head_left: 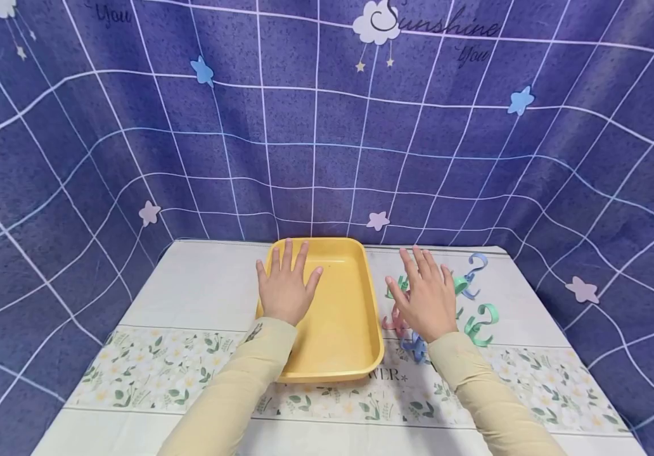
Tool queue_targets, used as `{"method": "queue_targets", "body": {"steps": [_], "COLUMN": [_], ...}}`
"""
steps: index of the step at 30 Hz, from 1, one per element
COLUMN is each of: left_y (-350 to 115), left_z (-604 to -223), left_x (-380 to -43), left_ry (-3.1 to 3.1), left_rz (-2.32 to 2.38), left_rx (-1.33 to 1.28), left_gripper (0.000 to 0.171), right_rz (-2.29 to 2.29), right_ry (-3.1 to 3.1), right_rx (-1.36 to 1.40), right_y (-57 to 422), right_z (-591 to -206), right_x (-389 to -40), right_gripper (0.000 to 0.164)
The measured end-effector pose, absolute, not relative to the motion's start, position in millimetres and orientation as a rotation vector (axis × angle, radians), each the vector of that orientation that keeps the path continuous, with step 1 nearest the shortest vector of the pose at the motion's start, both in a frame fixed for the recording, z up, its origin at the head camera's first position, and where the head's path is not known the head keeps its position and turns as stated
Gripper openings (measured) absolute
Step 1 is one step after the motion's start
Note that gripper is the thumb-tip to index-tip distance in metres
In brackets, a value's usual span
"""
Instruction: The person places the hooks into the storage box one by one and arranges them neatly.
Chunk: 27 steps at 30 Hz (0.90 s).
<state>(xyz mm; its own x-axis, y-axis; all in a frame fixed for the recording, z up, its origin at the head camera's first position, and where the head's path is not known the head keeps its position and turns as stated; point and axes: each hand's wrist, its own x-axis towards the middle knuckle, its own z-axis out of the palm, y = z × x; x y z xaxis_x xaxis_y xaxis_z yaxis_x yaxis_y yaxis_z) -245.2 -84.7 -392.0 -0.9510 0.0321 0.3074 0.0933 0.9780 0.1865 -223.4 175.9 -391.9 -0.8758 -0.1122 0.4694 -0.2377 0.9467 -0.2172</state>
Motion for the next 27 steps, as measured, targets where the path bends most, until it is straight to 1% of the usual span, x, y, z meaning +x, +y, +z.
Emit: {"method": "queue_targets", "body": {"steps": [11,27], "left_y": [-89.0,-104.8], "left_z": [-386.4,-390.6], "left_x": [-244.8,-244.5], "left_ry": [-2.783,-2.698], "left_rz": [-0.322,-0.472], "left_rx": [-0.068,-0.015], "left_gripper": [0.063,0.060], "right_rz": [0.459,0.510], "right_ry": [-2.528,-2.511], "right_rx": [0.299,0.265], "right_y": [177.5,180.2], "right_z": [-388.0,-384.2], "right_x": [-224.2,-221.7], "right_gripper": [0.062,0.057]}}
